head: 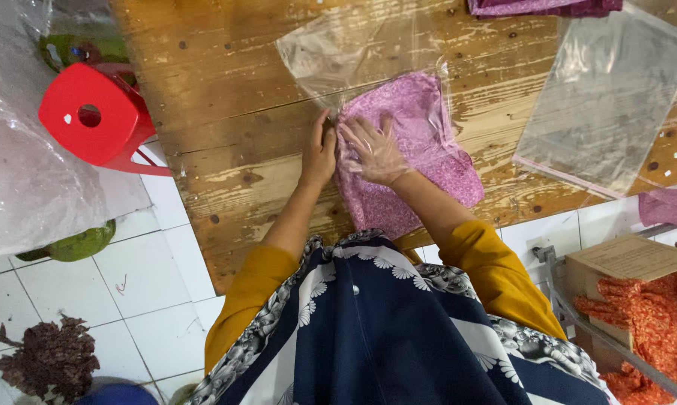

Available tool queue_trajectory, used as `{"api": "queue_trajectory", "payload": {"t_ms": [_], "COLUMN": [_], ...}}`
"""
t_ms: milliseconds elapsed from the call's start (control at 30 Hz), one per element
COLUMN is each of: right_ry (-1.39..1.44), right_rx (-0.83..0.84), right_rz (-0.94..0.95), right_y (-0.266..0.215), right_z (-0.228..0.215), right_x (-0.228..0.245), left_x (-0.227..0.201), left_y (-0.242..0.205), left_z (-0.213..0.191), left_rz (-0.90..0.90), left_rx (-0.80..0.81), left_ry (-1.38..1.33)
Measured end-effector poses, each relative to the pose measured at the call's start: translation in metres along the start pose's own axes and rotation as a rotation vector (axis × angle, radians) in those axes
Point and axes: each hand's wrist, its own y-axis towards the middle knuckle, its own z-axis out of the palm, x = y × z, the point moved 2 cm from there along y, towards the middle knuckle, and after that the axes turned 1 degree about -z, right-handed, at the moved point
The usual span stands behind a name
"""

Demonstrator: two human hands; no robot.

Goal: The person folds patterned cloths and places them into clear plastic bags on a wooden table. They smooth the cloths inside the bags and seal the bags, then stack the packaged items on the table.

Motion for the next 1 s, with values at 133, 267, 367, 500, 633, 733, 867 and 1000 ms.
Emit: {"api": "queue_trajectory", "payload": {"t_ms": [133, 267, 367, 500, 633, 733, 867, 1000], "right_ry": [-0.143, -0.16, -0.093, -0.267, -0.371, -0.333, 0.184, 0.426], "right_rx": [0.39, 0.634, 0.212, -0.273, -0.014, 0.174, -0.214, -0.115], "right_rz": [0.189, 0.203, 0.07, 0.097, 0.189, 0.197, 0.45, 0.622], "right_y": [0.026, 0.029, 0.006, -0.033, -0.07, -0.111, -0.135, -0.104], "right_z": [-0.024, -0.037, -0.034, -0.021, -0.023, -0.062, -0.104, -0.094], "right_x": [0.018, 0.023, 0.014, -0.019, -0.025, -0.02, -0.065, -0.128], "left_x": [-0.006, -0.022, -0.033, -0.038, -0.033, -0.032, -0.022, -0.026], "left_y": [0.002, 0.001, -0.006, -0.004, -0.012, -0.035, -0.069, -0.057], "left_z": [-0.012, -0.016, -0.017, -0.014, -0.009, -0.014, -0.009, 0.011], "left_rz": [0.148, 0.268, 0.271, 0.276, 0.258, 0.116, -0.366, -0.339], "left_rx": [-0.047, 0.032, 0.085, 0.07, 0.045, -0.147, -0.296, -0.165], "left_ry": [0.045, 0.397, 0.509, 0.624, 0.646, 0.384, 0.089, 0.133]}}
